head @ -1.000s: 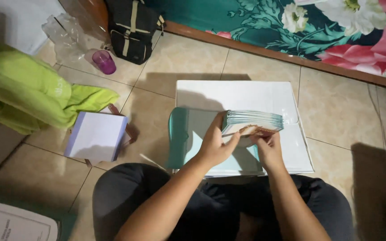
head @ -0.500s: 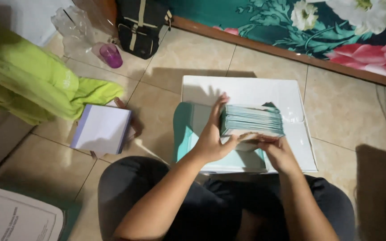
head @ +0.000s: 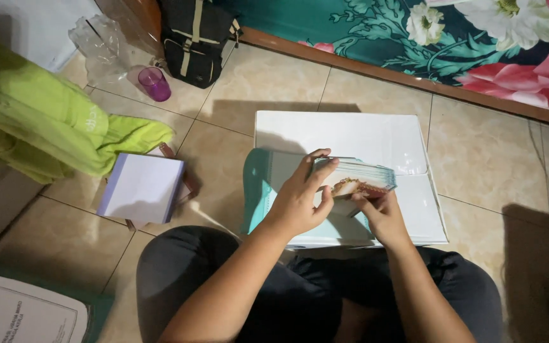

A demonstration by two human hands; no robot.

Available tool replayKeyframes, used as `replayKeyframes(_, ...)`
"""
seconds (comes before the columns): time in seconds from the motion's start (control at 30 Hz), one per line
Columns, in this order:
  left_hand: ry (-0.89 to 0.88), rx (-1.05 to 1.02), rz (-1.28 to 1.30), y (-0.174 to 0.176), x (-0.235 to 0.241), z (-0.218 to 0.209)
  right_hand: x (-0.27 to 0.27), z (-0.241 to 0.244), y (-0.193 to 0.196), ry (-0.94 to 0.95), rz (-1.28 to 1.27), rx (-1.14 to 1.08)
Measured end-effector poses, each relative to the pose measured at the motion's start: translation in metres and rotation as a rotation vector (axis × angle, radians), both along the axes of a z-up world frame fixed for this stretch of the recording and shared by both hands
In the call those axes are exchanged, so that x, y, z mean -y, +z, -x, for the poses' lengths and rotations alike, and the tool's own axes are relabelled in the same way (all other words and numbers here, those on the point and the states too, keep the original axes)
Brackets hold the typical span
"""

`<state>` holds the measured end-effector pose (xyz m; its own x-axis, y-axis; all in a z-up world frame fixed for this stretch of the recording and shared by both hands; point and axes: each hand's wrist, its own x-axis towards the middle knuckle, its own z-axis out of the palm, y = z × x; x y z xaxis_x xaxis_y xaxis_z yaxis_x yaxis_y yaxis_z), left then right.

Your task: Inserting small cards into paper folders or sleeves

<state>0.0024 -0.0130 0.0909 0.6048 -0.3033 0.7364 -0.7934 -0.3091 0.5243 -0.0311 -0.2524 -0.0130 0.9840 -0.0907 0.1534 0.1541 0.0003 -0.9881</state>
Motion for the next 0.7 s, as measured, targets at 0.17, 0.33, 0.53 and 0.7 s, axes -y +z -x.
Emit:
replayKeyframes(0.17, -0.082, -0.001, 0.082, 0.003, 0.008, 0.004, -0.024, 0.006, 0.029, -0.068, 0.040, 0.057)
replayKeyframes(0.33, -0.044, -0.362, 0.366, -0.007, 0.018, 0.010, -0.017, 0.002, 0.017, -0.054, 0.029, 0.037)
replayKeyframes(0.53, 0.042, -0.529, 0.112, -0.022, 0.009, 0.006, -0.032, 0.001, 0.028, -0.090, 0.084, 0.076)
replayKeyframes(0.7, 0.074, -0.541, 0.157, -0.054, 0.020, 0.004, -0.015, 0.002, -0.038, -0.101, 0.190, 0.085)
